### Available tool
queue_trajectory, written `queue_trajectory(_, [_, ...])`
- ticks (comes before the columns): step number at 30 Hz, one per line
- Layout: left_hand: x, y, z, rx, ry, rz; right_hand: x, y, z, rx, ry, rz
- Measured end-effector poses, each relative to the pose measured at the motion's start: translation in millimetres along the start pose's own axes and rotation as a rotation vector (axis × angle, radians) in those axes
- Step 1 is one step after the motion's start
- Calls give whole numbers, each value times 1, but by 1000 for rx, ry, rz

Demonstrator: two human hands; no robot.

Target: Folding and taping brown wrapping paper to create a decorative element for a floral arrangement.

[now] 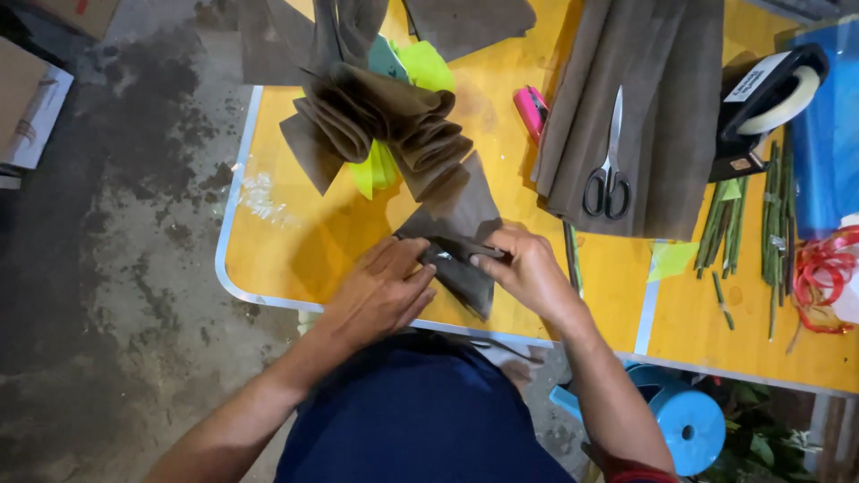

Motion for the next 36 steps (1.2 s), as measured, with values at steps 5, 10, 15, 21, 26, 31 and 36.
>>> queue_trajectory(5, [-3,-4,4,74,40,25,-14,2,-12,-70,55,147])
queue_trajectory(10, [4,6,4,65,80,19,-30,5,-29,-176,51,268])
queue_trajectory(15, [0,7,4,80,108,47,-56,5,-30,-143,-38,408])
queue_trajectory(21, [4,8,6,60,92,-5,-51,15,-59,-154,-55,377])
queue_trajectory(26, [2,5,4,67,82,5,-58,-5,-52,-107,-23,485])
queue_trajectory(31, [2,12,2,84,93,3,-74,-13,-44,-97,1,575])
queue_trajectory(36, [-1,17,-2,15,60,40,-83,-14,-45,-142,140,623])
Point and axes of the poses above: each hand's wrist, its own x-axis towards the middle knuckle, its own y-axis out of the back of the hand, z = x × y, the point moved 9 cm from there along x, towards the middle knuckle, and after that the axes turned 13 degrees about -x, right-handed, at the moved point
